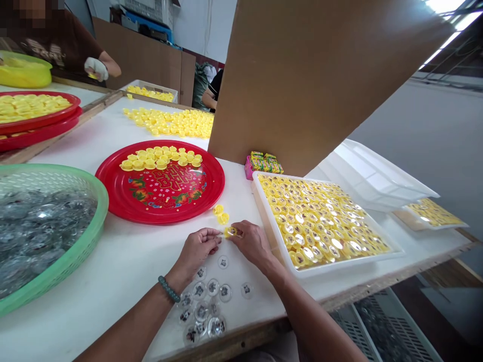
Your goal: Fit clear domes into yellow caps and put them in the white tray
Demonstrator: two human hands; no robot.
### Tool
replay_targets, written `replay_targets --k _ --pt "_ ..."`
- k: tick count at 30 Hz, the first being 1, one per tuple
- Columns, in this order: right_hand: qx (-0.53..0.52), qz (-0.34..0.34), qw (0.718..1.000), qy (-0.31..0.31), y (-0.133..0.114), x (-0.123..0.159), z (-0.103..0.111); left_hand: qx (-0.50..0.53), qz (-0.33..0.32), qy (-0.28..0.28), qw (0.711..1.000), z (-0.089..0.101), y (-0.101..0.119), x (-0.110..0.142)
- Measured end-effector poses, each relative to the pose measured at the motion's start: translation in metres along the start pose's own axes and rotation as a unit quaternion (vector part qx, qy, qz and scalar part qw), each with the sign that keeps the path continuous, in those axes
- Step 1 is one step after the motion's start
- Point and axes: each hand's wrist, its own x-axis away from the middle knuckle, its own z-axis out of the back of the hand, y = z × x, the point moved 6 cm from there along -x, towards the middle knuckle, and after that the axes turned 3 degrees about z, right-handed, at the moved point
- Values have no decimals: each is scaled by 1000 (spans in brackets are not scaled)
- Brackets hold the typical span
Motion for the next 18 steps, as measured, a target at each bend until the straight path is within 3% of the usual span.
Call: replay_targets --k 6,18 --pt "-55 55 995 -60 -20 28 -7 -87 -22 -7 996 0 -10 -4" --pt "-58 65 995 -43 -18 33 -6 -177 -64 -6 982 1 -6 -5"
